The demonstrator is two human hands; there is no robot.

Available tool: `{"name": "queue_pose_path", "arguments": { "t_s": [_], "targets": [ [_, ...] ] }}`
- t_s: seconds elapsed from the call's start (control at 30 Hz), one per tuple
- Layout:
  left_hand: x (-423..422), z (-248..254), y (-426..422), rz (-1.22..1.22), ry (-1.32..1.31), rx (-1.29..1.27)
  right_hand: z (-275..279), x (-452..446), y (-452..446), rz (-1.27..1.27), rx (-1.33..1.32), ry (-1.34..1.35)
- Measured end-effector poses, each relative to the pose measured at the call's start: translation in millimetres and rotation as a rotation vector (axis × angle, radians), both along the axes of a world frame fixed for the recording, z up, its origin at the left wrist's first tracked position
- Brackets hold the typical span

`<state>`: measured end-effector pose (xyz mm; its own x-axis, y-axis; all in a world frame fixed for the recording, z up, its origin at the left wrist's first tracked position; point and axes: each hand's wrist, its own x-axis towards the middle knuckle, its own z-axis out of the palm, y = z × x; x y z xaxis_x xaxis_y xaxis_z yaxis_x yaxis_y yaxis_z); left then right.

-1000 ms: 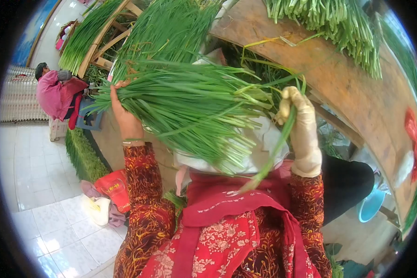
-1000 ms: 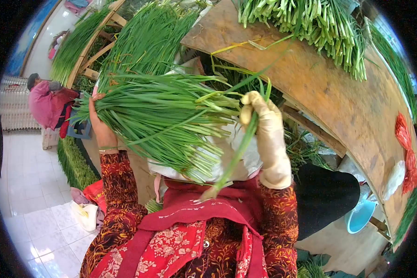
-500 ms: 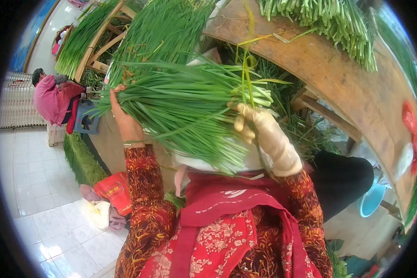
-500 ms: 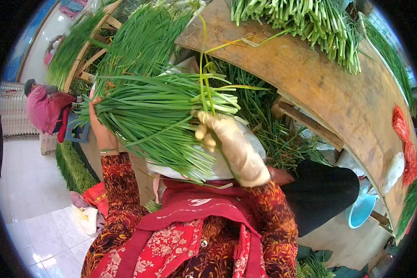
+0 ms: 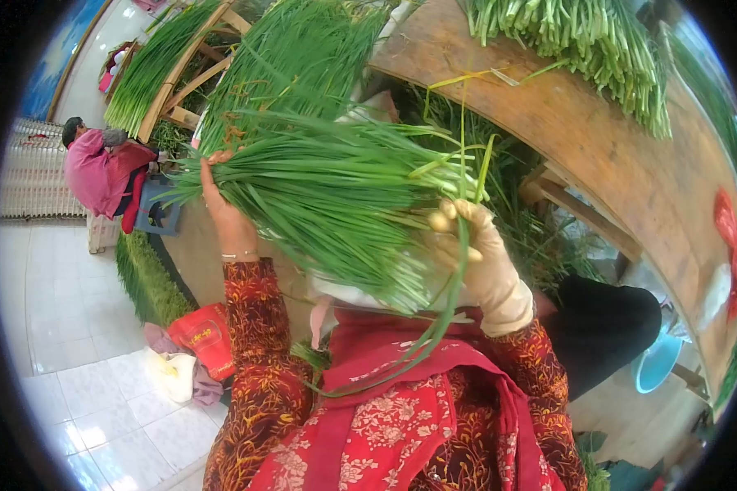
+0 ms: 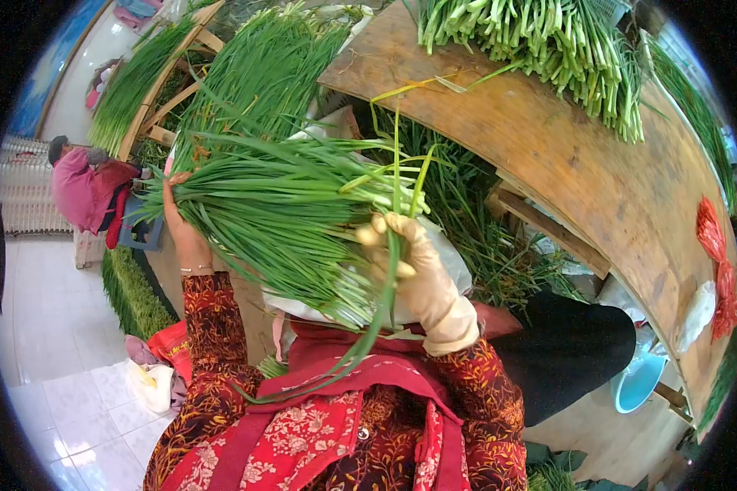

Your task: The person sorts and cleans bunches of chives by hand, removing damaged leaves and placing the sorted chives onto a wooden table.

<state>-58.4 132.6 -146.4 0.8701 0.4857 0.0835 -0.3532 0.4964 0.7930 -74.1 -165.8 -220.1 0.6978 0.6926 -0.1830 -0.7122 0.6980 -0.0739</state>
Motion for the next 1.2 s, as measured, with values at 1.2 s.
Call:
{"name": "queue_pose_path", "arguments": {
  "t_s": [1.2],
  "targets": [
    [-11.9,-3.2,-15.0,0.188,0.203,0.773,45.4,29.0,5.4,0.204,-1.699,-1.282]
  ]
}}
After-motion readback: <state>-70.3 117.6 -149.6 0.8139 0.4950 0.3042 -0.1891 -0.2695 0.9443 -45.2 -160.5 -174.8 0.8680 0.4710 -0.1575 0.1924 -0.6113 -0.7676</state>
